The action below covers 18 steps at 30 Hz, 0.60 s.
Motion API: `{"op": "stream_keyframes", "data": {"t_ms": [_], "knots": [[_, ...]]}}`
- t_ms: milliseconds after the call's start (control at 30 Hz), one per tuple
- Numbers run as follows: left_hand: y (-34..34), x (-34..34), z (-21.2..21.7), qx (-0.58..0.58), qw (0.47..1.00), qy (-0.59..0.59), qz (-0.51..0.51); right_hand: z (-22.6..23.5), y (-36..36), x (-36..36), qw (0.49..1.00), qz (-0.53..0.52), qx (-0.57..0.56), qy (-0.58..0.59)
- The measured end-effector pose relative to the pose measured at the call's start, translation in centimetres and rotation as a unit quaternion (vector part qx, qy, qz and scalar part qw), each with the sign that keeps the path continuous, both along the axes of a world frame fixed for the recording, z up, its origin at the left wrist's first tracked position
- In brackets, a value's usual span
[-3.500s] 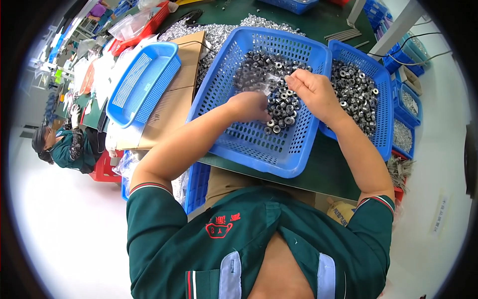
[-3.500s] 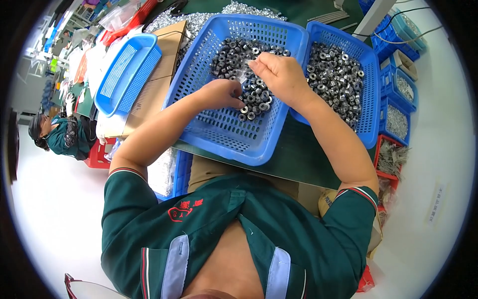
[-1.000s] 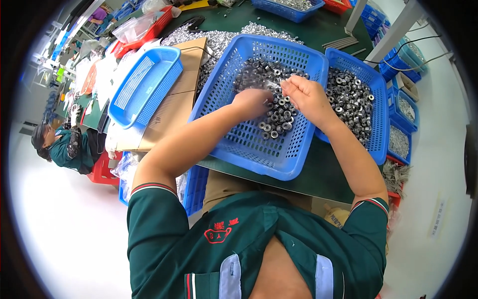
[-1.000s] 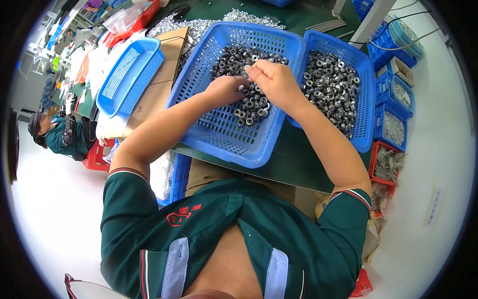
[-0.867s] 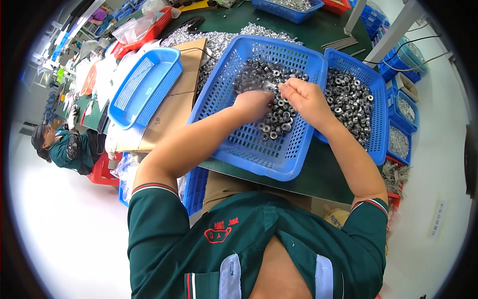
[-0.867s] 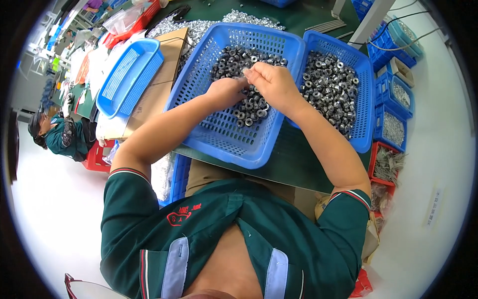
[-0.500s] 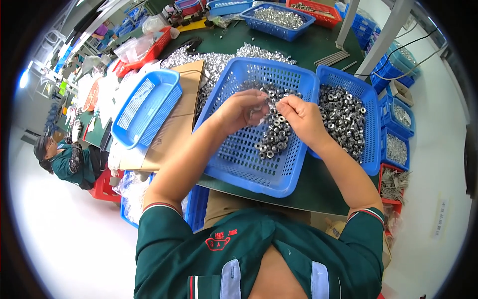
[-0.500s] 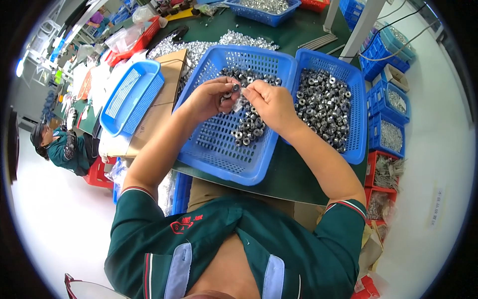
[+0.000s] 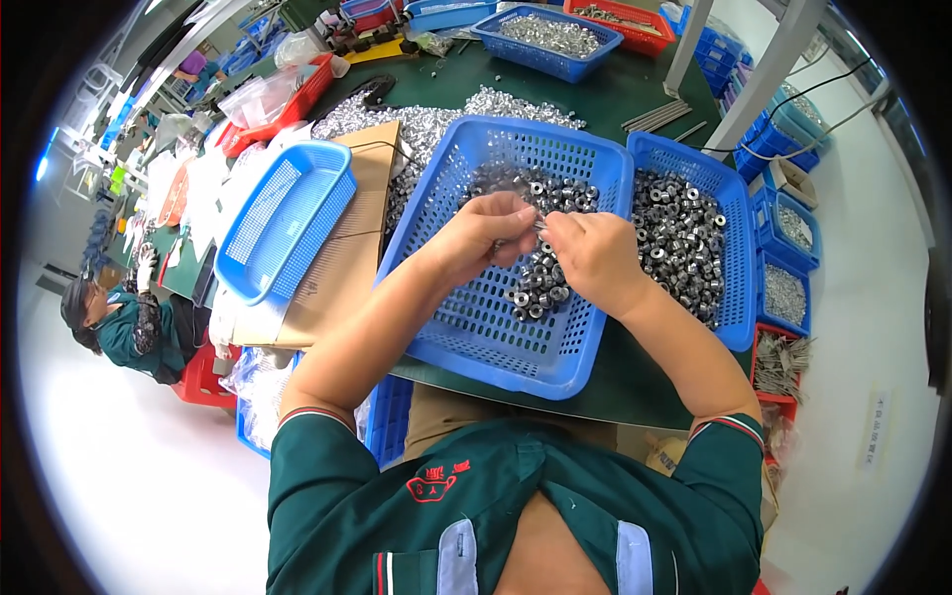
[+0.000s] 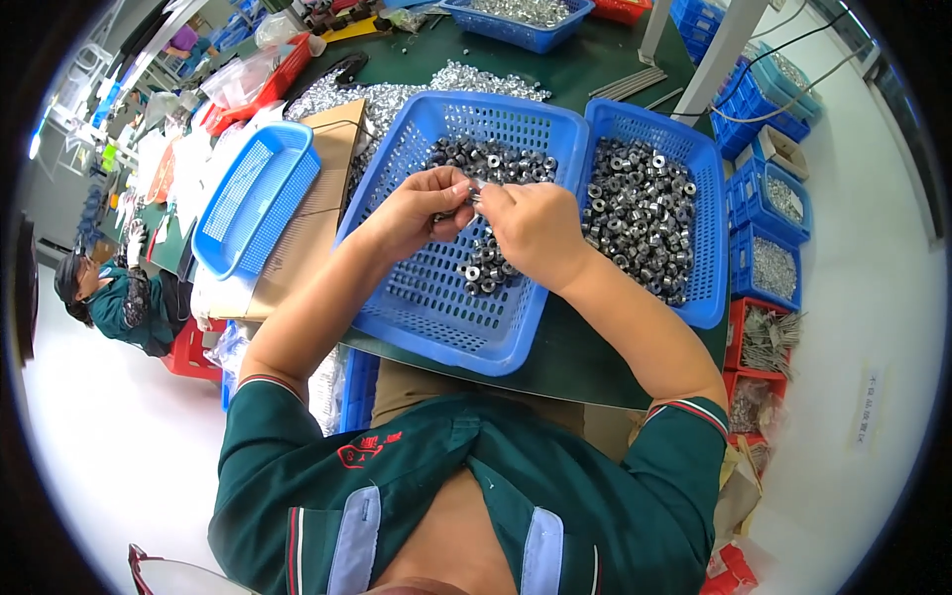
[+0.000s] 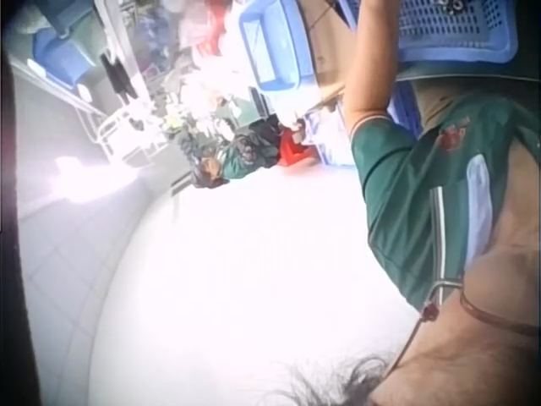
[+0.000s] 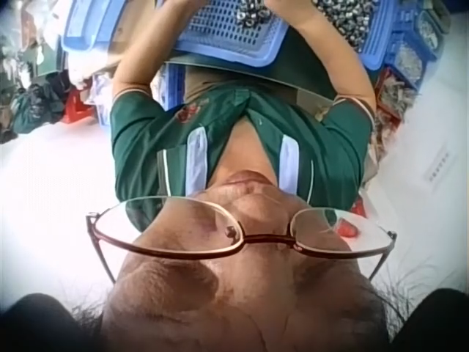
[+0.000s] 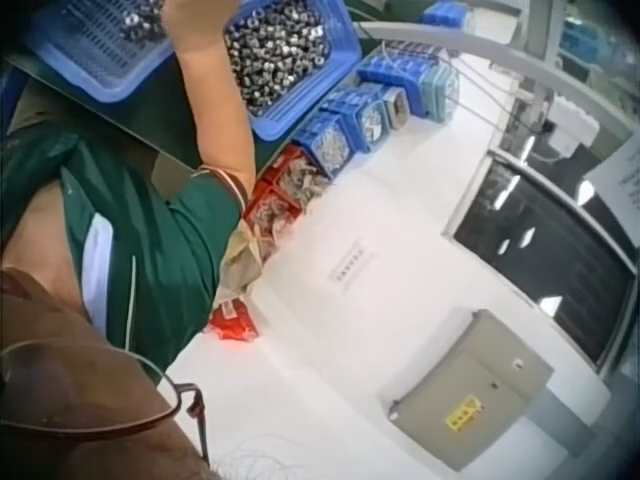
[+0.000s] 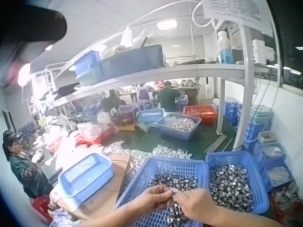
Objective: Inspecting and sorting small metal ring-shaped components at a workbench.
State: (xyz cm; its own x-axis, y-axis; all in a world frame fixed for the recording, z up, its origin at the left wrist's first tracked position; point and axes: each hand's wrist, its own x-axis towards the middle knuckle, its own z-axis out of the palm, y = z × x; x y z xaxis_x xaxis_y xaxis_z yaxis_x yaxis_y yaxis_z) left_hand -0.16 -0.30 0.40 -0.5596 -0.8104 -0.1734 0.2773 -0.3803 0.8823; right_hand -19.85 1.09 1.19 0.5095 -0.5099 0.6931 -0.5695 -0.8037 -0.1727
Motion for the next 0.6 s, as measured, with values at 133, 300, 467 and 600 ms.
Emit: {"op": "stream_keyframes", "data": {"t_ms": [133, 300, 467, 600], "knots": [[-0.2, 0.4, -0.1, 0.068, 0.997, 0.031, -0.012, 0.2, 0.1, 0.4, 0.996, -0.001, -0.078, 0.036], [-0.3, -0.3, 0.6, 0.009, 1.0, 0.02, 0.007, -0.3, 0.3, 0.3, 0.997, -0.031, 0.072, -0.018], [0.1, -0.5, 1.5, -0.092, 0.995, -0.04, 0.024, -1.0, -1.2, -0.1, 0.915, 0.07, 0.352, -0.185], [0.0, -1.0, 2.9, -0.136, 0.985, -0.108, 0.005, -0.4, -2.2, -1.3, 0.773, 0.127, 0.583, -0.218]]}}
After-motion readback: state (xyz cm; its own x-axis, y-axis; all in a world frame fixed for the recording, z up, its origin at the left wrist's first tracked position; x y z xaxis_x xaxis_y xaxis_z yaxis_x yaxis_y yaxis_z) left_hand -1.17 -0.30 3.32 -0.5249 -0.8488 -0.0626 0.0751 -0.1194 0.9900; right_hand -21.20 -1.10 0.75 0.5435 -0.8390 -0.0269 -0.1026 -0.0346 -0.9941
